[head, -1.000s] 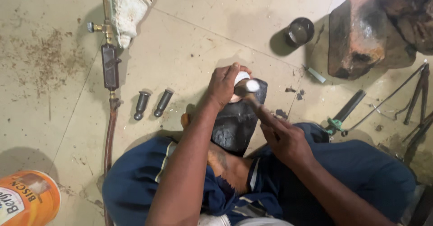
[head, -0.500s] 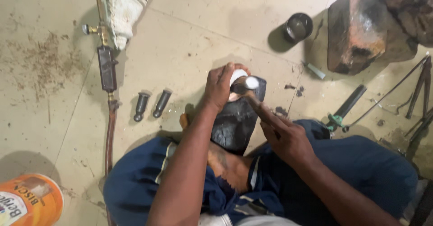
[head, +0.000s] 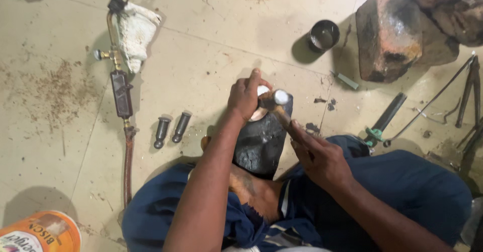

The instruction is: The person sits on the floor and hammers a white metal ring on a small anvil to shape it. They repeatedly strike the ring with a hammer, then inspect the fit by placing it onto a cylindrical metal object.

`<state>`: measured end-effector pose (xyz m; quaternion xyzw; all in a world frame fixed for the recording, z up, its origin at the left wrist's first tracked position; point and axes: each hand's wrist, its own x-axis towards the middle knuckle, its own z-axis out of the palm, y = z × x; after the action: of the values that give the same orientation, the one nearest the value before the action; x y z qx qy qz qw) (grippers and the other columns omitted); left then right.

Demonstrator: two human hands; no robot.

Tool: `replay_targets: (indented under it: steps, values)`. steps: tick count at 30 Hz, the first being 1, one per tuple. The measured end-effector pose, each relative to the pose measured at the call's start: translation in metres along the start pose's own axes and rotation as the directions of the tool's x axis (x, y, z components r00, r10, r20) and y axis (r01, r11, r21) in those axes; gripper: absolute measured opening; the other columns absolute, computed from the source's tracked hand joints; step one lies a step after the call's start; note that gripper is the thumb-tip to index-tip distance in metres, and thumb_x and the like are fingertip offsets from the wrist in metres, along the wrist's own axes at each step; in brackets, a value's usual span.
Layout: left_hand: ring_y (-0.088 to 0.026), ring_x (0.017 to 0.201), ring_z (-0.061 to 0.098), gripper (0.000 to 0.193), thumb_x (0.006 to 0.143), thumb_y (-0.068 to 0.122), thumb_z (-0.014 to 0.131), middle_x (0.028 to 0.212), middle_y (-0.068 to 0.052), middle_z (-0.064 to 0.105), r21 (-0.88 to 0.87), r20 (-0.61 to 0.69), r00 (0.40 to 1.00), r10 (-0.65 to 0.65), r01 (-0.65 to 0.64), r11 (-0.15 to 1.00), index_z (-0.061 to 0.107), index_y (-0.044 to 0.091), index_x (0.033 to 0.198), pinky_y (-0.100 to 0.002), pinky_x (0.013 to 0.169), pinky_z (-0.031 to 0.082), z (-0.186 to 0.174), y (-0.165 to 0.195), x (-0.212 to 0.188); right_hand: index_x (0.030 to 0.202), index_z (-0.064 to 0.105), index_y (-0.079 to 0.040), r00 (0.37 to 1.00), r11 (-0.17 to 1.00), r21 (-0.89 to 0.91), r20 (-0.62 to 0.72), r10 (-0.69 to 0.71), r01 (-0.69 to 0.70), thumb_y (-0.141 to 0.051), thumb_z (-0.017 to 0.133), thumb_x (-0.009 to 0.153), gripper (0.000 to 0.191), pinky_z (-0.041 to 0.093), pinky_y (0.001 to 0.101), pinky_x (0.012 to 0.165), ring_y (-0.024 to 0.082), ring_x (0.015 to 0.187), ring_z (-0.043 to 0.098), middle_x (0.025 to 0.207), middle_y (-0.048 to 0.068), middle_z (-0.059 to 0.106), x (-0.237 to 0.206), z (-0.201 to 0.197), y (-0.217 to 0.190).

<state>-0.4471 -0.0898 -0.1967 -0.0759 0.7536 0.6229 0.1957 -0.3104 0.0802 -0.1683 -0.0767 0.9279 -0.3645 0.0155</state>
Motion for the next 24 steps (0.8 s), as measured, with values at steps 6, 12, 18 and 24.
replay_targets:
  steps: [6,12,18,24]
  values:
    - [-0.020,0.078,0.075,0.078,0.101,0.062,0.030,0.081,-0.010,0.079,-0.125,-0.008,0.991,0.133,-0.133,0.983,0.081,0.005,0.089,-0.034,0.078,0.058,0.004,-0.007,-0.002,0.148,0.055,-0.029,0.980,0.993,-0.048,0.161,0.114,-0.108,-0.022,0.072,0.092,0.058,0.059,0.0432,0.062,0.030,0.074,0.076,0.097,0.016,0.076,0.005,-0.002,-0.001]
    - [-0.021,0.080,0.074,0.074,0.104,0.056,0.031,0.084,-0.010,0.079,-0.222,-0.042,0.982,0.186,-0.191,0.956,0.079,0.001,0.093,-0.035,0.079,0.059,0.007,-0.008,-0.007,0.147,0.056,-0.029,0.960,0.985,-0.041,0.221,0.174,-0.169,-0.019,0.069,0.095,0.056,0.058,0.0422,0.061,0.029,0.065,0.074,0.093,0.014,0.077,0.008,-0.006,-0.007]
    - [-0.022,0.084,0.074,0.071,0.107,0.052,0.033,0.086,-0.011,0.078,-0.226,-0.119,0.965,0.233,-0.254,0.940,0.077,-0.002,0.096,-0.034,0.081,0.058,0.011,-0.011,-0.012,0.146,0.057,-0.028,0.971,0.987,-0.009,0.178,0.161,-0.162,-0.018,0.071,0.095,0.054,0.058,0.0426,0.060,0.030,0.066,0.073,0.093,0.017,0.074,0.010,-0.009,-0.008]
    - [-0.021,0.085,0.074,0.068,0.106,0.050,0.032,0.089,-0.011,0.078,-0.239,-0.141,0.946,0.293,-0.320,0.917,0.077,-0.001,0.099,-0.034,0.081,0.058,0.012,-0.016,-0.013,0.146,0.056,-0.026,0.999,1.000,-0.027,-0.039,-0.010,0.009,-0.016,0.070,0.095,0.054,0.061,0.0395,0.063,0.028,0.075,0.077,0.105,0.018,0.076,0.009,-0.009,-0.006]
